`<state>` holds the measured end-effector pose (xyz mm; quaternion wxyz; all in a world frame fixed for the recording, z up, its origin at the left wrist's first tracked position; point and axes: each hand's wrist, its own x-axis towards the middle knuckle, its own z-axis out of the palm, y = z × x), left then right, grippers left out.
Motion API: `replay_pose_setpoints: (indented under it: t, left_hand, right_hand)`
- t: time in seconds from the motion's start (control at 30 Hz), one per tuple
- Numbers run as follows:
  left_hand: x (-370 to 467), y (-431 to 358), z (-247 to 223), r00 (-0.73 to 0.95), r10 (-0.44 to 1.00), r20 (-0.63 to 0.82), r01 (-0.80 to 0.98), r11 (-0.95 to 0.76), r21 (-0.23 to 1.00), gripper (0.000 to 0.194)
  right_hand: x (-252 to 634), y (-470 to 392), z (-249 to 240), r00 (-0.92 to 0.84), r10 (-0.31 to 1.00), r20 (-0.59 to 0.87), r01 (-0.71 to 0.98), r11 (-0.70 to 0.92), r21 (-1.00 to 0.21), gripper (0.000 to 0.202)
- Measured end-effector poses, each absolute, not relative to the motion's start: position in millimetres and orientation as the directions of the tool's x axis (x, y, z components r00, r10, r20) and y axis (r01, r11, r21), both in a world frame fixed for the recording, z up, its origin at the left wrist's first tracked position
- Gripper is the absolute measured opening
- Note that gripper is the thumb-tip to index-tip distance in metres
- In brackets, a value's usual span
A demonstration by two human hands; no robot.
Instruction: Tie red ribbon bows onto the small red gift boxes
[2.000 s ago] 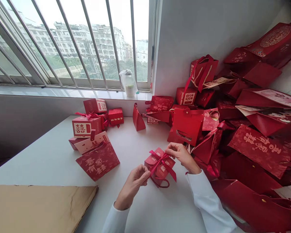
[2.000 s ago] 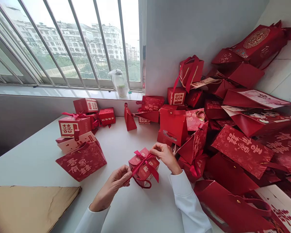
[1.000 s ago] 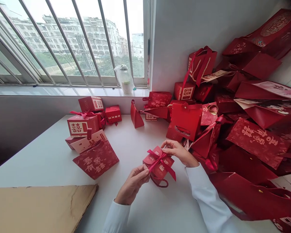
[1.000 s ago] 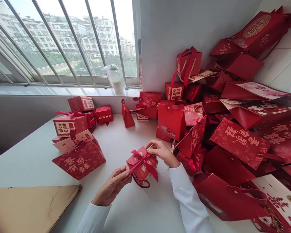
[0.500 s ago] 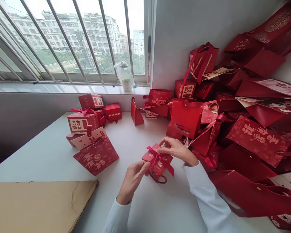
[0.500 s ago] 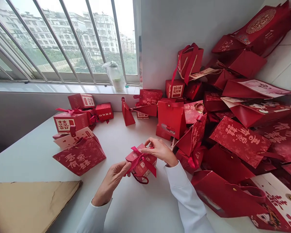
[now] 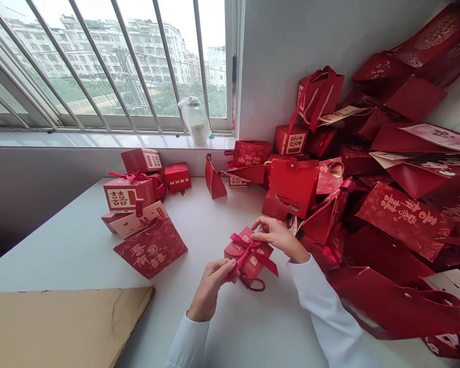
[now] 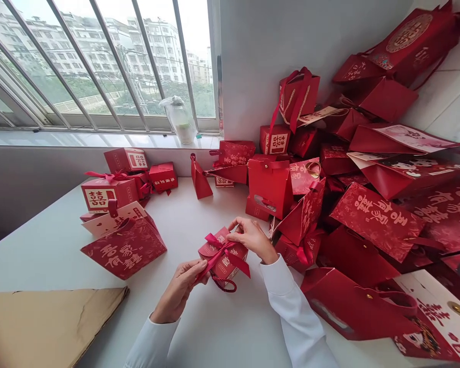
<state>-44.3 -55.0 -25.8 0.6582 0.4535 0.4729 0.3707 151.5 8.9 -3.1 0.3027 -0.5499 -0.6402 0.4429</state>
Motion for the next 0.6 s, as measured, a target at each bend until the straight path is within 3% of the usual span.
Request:
replay_pose_setpoints:
  t: [0.1,0.2,0.33,0.5,0.6]
  left_hand:
    - [-44.6,-54.2,-28.6,0.278,0.916,-0.288,0.022,0.294,0.956,0.040]
    - [-51.8,-54.3,-28.6,0.293,0.928,-0.231,0.220,0.169,0.961,0.042]
    - [-67.9,-57.2,-29.2,0.240,0.947,-0.212,0.434,0.091,0.896,0.044]
    - [-67.2,-59.2,-36.0,0.224,0.958,-0.178,0.347,0.092,0.933,0.044]
    - [-58.5,-57.3,-41.3,0.203,0.949,-0.242,0.232,0.193,0.953,0.047]
  right_hand:
    - [153.7,9.3,-5.8,-0.199,0.979,-0.052,0.446,0.044,-0.894,0.019]
    - [160.6,15.4,-11.9,-0.116,0.993,-0.004,0.438,0.047,-0.898,0.021]
    - [171.1,27.8,-25.1,-0.122,0.991,-0.059,0.394,-0.007,-0.919,0.027]
    - [170.6,27.1,-32.8,-0.390,0.911,-0.134,0.363,0.018,-0.932,0.021]
    - [168.5,20.6,-31.3,-0.428,0.890,-0.158,0.392,0.026,-0.919,0.022]
